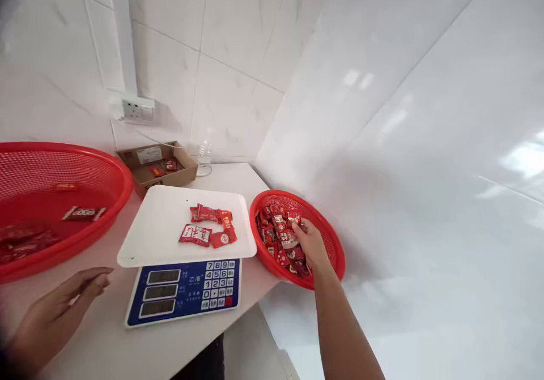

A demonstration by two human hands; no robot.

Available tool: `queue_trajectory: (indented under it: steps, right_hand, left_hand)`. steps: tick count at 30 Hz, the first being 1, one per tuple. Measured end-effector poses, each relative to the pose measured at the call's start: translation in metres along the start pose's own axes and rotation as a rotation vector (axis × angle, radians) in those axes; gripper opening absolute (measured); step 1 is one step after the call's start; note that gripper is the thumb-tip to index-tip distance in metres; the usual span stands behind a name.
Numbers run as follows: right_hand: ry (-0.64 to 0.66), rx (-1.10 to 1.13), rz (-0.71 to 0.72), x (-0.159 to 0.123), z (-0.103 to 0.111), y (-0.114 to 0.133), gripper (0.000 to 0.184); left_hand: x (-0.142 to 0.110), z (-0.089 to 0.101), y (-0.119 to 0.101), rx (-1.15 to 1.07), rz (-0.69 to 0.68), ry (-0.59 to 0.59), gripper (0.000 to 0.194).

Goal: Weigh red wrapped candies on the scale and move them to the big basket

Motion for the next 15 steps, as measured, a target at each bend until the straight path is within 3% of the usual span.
queue_trajectory:
  steps: [5, 11, 13, 15]
  right_hand:
    - [-0.046, -0.205, 0.229, -0.021, -0.034, 0.042, 0.033]
    - [0.155, -0.236, 0.594, -0.052, -0.105, 0.098, 0.032]
    - [0.13, -0.255, 0.652, -0.056, -0.111, 0.106, 0.034]
    - [0.041, -0.26, 0.664, -0.06, -0.102, 0.108, 0.034]
  left_hand:
    - [-0.003, 0.003, -0.014, -0.012, -0.048, -0.066, 0.046]
    - [-0.004, 0.005, -0.021, -0.004, -0.091, -0.073, 0.041]
    - [-0.005, 0.007, -0.023, -0.014, -0.089, -0.089, 0.041]
    - [-0.006, 0.008, -0.025, -0.019, -0.089, -0.096, 0.041]
Point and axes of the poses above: each hand's wrist, its own x-axis towards the middle knuckle, its own z-axis out of the back of the hand, y = z × x, the point moved 6 cm from there along x, towards the middle knuckle, and after that the axes turned 1 degree about -z, right-handed, at the moved point
